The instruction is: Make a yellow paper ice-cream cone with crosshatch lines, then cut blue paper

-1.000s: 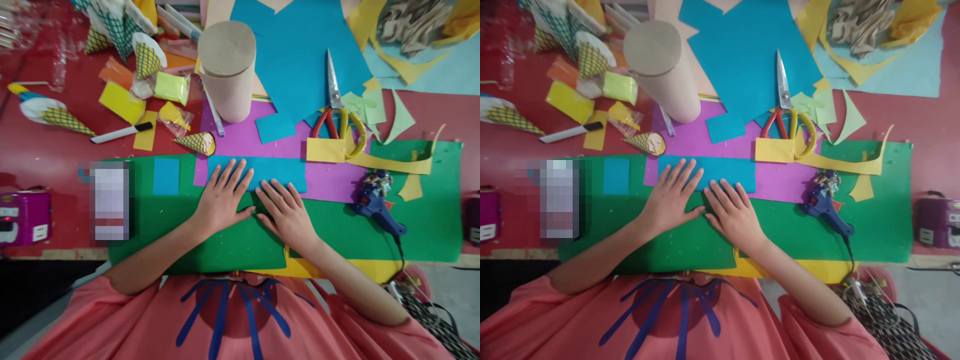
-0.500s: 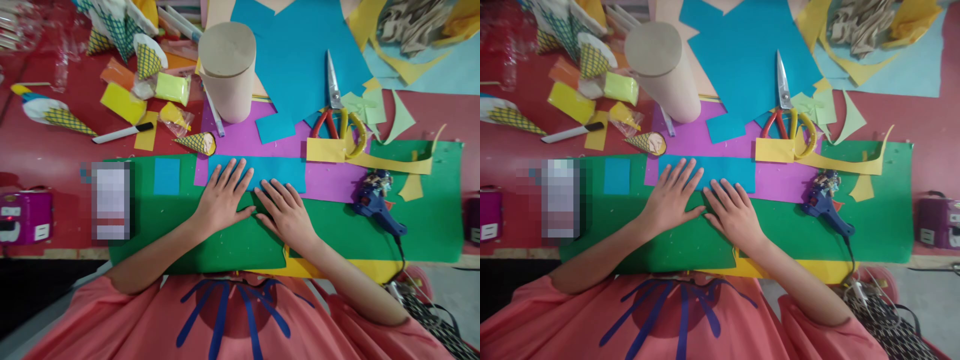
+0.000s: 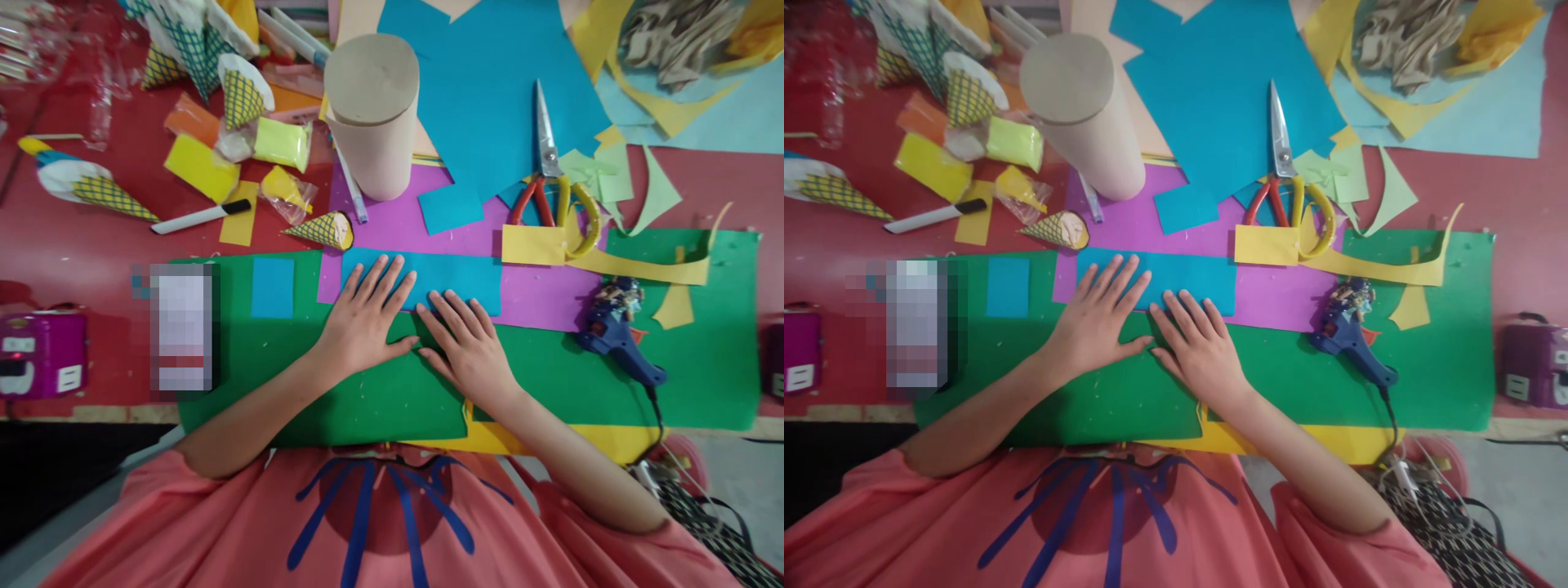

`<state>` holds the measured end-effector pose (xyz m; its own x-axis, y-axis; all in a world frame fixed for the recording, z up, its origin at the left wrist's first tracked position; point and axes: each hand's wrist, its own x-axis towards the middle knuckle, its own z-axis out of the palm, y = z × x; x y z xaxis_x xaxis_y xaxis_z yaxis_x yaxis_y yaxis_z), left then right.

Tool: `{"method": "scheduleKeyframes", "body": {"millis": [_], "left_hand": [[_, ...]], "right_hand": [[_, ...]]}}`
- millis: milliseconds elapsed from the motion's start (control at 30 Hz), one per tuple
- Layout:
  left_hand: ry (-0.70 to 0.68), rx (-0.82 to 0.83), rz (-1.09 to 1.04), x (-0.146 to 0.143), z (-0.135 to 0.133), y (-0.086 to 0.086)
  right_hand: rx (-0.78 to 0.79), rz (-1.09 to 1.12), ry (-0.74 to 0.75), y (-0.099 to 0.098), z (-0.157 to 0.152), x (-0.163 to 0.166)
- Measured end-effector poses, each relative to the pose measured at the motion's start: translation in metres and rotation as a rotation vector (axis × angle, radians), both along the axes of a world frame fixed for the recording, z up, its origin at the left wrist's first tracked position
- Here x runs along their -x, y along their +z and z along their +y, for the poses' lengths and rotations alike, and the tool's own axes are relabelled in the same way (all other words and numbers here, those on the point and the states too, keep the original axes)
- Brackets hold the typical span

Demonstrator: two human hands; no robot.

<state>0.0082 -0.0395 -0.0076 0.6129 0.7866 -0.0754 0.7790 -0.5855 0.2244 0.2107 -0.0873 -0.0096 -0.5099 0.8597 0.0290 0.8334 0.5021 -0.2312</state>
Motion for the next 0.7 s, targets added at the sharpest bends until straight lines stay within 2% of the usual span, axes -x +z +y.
{"method": "scheduleKeyframes", "body": {"millis": [200,300,400,700], "left_hand": [[-0.035,-0.075,-0.002,0.001,-0.002,0.005],[-0.108,-0.116,-0.006,0.000,-0.011,0.012],[-0.107,-0.100,-0.008,0.000,-0.021,0.015],[-0.097,-0.071,0.062,0.006,-0.030,0.005]], "right_hand": [[0.001,-0.003,0.002,-0.001,0.000,0.000],[-0.015,-0.003,0.005,-0.002,0.000,0.000],[-0.014,0.007,0.012,-0.002,0.000,-0.001],[-0.007,-0.015,0.004,-0.001,0.001,0.000]]}}
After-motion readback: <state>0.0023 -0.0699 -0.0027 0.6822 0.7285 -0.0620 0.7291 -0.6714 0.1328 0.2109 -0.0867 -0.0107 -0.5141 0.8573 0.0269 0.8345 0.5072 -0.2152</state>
